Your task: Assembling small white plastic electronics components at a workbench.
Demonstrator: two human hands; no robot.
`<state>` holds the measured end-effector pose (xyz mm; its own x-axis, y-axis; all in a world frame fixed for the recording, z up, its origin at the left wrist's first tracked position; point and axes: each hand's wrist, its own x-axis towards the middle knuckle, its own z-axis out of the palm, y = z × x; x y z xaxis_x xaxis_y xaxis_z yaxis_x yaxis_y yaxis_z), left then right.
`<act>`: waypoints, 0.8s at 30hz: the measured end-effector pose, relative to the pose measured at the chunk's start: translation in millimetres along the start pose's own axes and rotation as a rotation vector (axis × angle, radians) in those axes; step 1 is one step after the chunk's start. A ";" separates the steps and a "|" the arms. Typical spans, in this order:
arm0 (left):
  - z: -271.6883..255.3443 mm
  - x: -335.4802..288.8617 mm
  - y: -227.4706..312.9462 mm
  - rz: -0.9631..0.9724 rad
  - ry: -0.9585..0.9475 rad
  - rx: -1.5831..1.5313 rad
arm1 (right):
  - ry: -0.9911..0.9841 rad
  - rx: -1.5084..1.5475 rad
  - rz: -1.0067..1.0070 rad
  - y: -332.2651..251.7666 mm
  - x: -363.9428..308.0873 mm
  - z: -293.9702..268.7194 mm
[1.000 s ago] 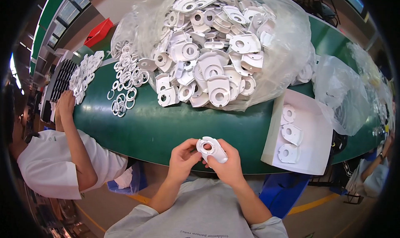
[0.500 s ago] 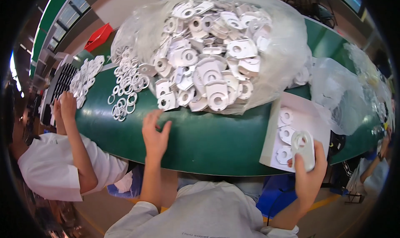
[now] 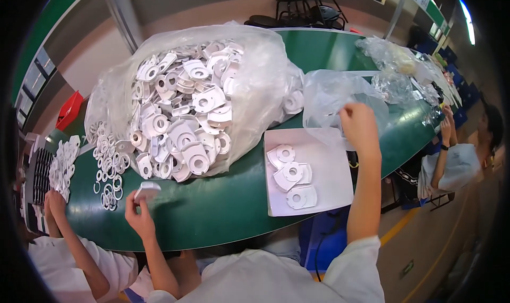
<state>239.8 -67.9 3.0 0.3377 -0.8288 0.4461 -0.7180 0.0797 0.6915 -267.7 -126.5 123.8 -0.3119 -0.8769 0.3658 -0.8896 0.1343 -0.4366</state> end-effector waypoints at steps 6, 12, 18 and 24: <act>1.0 -42.8 36.6 -0.356 -0.214 -0.625 | 0.041 -0.737 -0.329 106.9 93.0 102.4; 9.6 -76.6 41.1 -0.541 -0.389 -0.814 | -0.248 -0.804 -0.370 138.7 136.0 123.7; 19.6 -66.5 52.2 -0.570 -0.483 -0.918 | 0.122 -0.443 -0.997 202.0 136.7 68.2; 23.9 -74.2 60.4 -0.623 -0.594 -0.991 | -0.253 0.574 0.328 37.2 -1.3 -3.2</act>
<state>156.8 -14.8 -1.9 -0.0527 -0.9697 -0.2384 0.2947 -0.2432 0.9241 -301.5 -118.8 109.8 -0.3846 -0.9225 -0.0311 -0.4246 0.2068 -0.8814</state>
